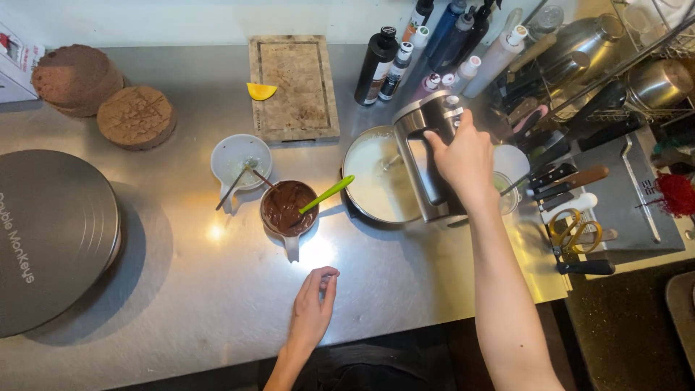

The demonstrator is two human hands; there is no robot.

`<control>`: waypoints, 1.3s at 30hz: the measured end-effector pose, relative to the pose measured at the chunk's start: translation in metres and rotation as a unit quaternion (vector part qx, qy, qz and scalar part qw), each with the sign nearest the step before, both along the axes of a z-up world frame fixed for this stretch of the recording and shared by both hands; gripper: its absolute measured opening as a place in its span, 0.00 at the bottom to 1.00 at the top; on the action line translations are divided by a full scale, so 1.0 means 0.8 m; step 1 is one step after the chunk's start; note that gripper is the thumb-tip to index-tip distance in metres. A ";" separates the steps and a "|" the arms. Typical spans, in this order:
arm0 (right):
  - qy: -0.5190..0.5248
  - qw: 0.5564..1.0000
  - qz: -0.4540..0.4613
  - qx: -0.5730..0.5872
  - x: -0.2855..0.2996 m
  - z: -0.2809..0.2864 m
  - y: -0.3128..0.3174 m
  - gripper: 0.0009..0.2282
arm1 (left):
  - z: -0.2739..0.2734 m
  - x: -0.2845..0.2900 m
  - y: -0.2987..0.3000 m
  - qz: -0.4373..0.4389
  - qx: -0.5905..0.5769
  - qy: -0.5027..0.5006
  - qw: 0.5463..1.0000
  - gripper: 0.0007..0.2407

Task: The recorder is using an electric hand mixer to whip a white liquid in a metal bowl on a kitchen workbench.

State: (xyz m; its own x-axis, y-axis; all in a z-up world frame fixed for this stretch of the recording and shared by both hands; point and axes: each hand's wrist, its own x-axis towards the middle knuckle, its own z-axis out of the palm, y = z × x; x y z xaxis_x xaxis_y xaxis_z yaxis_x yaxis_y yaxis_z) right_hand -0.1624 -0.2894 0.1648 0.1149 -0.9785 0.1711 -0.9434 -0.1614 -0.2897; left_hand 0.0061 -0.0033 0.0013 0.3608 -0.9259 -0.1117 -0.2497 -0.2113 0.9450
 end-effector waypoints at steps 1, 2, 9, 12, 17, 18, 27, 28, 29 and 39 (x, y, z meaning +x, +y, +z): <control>-0.009 1.000 -0.004 -0.024 0.004 -0.004 -0.002 0.31 | -0.001 -0.001 0.000 -0.009 -0.005 -0.003 1.000 0.07; -0.008 1.000 -0.002 -0.024 0.007 -0.001 0.003 0.31 | 0.001 -0.002 -0.002 -0.007 -0.005 -0.002 1.000 0.07; -0.020 1.000 0.014 -0.014 0.009 -0.002 0.004 0.27 | 0.003 0.000 -0.003 -0.020 -0.014 0.011 1.000 0.07; -0.024 0.999 0.014 -0.029 0.009 -0.006 -0.002 0.27 | 0.002 0.002 0.002 -0.013 -0.007 0.009 1.000 0.08; -0.037 0.999 0.018 -0.017 0.017 -0.005 -0.002 0.26 | -0.009 0.004 0.007 -0.007 0.042 0.023 0.999 0.08; -0.029 0.999 0.017 -0.023 0.018 -0.006 -0.002 0.28 | -0.011 0.005 0.008 -0.008 0.030 0.020 0.999 0.08; -0.009 1.000 0.027 0.013 0.024 0.008 0.000 0.28 | -0.009 0.004 0.015 -0.010 0.002 0.009 1.000 0.08; -0.012 0.999 0.041 0.004 0.022 0.008 -0.001 0.30 | -0.007 0.003 0.015 -0.009 0.000 0.005 1.000 0.08; -0.013 0.999 0.040 0.005 0.022 0.010 0.000 0.30 | -0.008 0.003 0.016 -0.011 0.001 0.005 1.000 0.08; -0.021 0.998 0.056 0.026 0.018 0.018 0.018 0.25 | -0.004 -0.006 0.022 -0.021 0.023 -0.012 0.999 0.08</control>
